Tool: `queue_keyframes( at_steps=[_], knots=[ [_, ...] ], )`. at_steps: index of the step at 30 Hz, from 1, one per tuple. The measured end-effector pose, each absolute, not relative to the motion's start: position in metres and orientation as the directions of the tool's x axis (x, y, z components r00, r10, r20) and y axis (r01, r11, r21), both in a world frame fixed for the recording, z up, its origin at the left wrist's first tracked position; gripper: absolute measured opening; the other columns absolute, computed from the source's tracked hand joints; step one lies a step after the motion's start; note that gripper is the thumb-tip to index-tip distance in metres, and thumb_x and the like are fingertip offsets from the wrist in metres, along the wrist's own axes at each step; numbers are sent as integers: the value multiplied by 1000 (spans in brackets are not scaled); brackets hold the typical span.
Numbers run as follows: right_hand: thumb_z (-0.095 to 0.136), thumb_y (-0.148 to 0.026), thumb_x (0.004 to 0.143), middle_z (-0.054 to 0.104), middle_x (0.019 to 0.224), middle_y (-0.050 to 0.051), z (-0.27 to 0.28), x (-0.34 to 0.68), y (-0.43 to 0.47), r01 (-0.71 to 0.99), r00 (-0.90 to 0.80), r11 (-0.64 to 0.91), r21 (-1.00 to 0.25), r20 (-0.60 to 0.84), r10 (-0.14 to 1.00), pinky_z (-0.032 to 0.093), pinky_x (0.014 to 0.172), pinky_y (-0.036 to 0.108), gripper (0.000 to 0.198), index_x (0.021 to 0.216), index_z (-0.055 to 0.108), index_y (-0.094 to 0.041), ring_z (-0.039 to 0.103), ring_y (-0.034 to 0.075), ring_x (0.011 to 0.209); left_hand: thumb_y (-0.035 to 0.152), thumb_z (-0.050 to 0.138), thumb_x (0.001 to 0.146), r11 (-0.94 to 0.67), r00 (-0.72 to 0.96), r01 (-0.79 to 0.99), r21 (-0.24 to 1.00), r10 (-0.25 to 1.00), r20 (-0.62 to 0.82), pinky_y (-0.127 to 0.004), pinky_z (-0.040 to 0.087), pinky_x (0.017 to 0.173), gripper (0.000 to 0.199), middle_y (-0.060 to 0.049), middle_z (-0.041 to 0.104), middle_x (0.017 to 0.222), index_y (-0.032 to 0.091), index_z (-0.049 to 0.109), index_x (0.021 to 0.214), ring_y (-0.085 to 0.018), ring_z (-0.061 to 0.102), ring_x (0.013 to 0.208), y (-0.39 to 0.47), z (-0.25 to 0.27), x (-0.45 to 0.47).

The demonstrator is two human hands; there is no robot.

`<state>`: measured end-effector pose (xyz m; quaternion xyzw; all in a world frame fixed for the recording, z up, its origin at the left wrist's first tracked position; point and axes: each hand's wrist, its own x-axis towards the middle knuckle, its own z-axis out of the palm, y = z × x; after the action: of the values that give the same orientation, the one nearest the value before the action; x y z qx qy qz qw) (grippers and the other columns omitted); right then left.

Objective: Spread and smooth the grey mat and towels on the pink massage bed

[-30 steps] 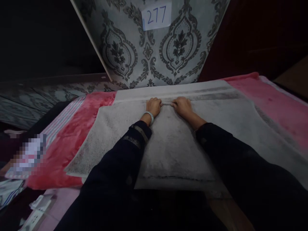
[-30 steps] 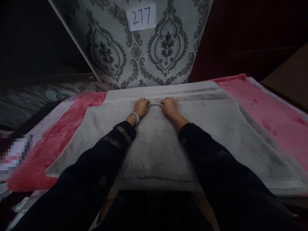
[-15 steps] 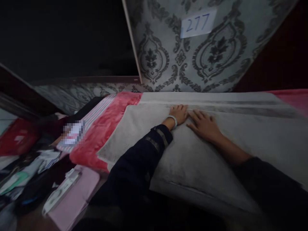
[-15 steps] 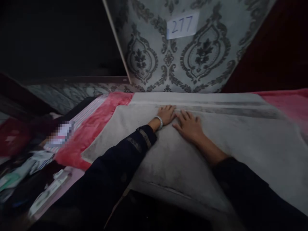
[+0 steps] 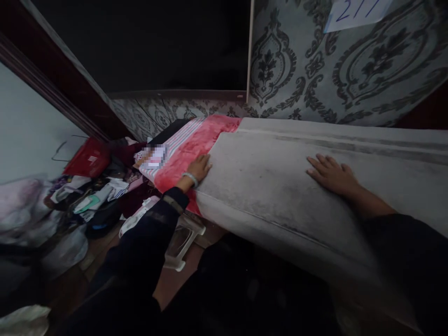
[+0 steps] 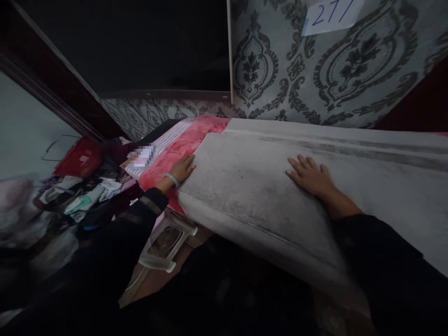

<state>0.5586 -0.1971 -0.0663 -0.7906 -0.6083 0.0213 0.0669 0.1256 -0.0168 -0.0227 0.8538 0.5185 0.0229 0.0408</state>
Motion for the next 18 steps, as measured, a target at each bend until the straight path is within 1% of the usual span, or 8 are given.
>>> queue_keyframes(
  at_steps=[2,3,4,6,8,12,15,18],
  knots=[
    [27,-57,101,36,163,12,-68,554,-217,967,218,-212,-145,27,976,33,113,65,64,156,42,-27,30,40,149,34,45,96,-363,360,924,122,932,51,-41,41,111,52,-17,61,141,12,54,143,-28,53,132,-24,-23,97],
    [28,-57,100,37,162,11,-69,551,-229,971,195,-189,-147,28,980,34,113,64,64,156,42,-29,31,40,148,33,45,96,-320,315,937,139,947,60,-38,44,107,48,-16,66,133,11,60,136,-27,58,126,-27,-23,89],
    [28,-56,100,37,162,10,-70,548,-243,975,175,-169,-145,34,984,36,112,64,63,156,42,-31,32,39,148,33,45,96,-278,272,948,156,961,58,-36,47,103,44,-16,69,126,12,65,129,-26,61,120,-31,-22,85],
    [27,-56,100,37,163,7,-74,540,-270,981,152,-145,-126,46,987,39,111,64,61,156,40,-35,33,38,148,35,45,96,-219,216,957,189,976,34,-32,50,94,40,-14,73,118,13,69,120,-25,65,110,-37,-20,86],
    [25,-56,100,35,164,4,-77,530,-294,984,163,-158,-89,56,985,39,112,63,62,157,38,-36,32,35,149,38,47,96,-193,191,961,196,981,27,-31,50,88,39,-14,74,114,13,69,117,-24,67,104,-42,-17,93],
    [24,-54,101,31,166,5,-79,510,-315,973,229,-228,-24,101,968,34,116,59,63,159,35,-31,27,32,152,39,46,98,-144,141,979,145,989,31,-33,50,87,40,-17,73,115,11,68,118,-27,67,106,-50,-12,102],
    [27,-54,102,29,166,4,-77,503,-312,969,245,-242,-44,110,963,31,118,58,61,159,33,-33,26,30,152,37,50,99,-133,130,977,169,991,30,-35,50,90,37,-15,71,116,11,66,119,-27,66,108,-54,-9,101],
    [31,-55,103,27,167,4,-74,504,-307,968,241,-231,-96,108,964,28,120,57,60,159,33,-33,23,31,153,41,61,96,-200,193,954,224,980,52,-42,54,93,39,-11,65,125,16,62,126,-25,64,111,-62,-2,100]
  ],
)
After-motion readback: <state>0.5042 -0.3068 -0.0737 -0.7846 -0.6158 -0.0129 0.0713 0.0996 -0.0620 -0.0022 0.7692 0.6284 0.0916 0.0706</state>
